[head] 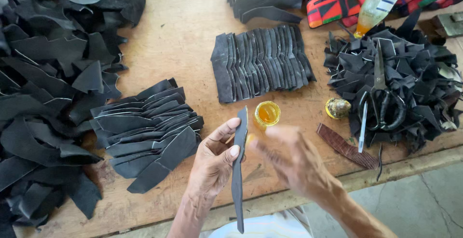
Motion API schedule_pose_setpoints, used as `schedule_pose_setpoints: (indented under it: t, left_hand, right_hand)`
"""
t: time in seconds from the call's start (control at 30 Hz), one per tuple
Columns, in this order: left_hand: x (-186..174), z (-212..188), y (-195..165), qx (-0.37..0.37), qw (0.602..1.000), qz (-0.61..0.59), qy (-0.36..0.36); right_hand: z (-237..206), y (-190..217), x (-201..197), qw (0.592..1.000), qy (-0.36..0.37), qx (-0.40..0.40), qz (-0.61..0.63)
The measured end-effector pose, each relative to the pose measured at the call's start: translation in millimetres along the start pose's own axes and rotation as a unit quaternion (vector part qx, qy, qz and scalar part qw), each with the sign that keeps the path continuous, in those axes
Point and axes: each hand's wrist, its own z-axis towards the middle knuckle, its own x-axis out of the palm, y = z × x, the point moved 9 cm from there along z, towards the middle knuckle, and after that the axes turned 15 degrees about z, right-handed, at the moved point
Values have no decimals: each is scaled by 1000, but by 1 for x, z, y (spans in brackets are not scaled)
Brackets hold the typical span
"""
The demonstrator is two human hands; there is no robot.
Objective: The person repeatedly picks up black rubber pieces from a stack, applies a yellow adhesive to one edge using a small applicator, and places the treated piece onto a separate pile. The process is repeated for multiple pieces throughout the clip.
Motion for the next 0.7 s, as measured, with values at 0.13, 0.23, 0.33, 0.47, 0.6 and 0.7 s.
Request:
schedule_pose_setpoints:
  t: [0.13, 0.23, 0.33, 0.47, 0.6, 0.7]
  left_hand:
    - [-1, 0, -4, 12, 1000, 6, -10]
    - [1, -1, -4, 13, 1000, 0, -9]
    - [-1, 0, -2, 5, 1000, -4, -21]
    - [-1, 1, -3, 20, 1000, -3, -6]
    - [-8, 1, 1, 12, 1000, -1, -20]
    - [-12, 1, -1, 21, 999, 11, -29]
  right_hand:
    - [0, 14, -3, 997, 12, -66, -27]
    - [2, 10, -7, 998, 9, -26, -48]
    - [4, 10, -4, 999, 12, -19, -40]
    - [5, 10, -5, 1000, -9, -5, -22]
    - [7, 23, -1, 998, 16, -66, -6]
    - [11, 17, -1, 1000, 28, -11, 8]
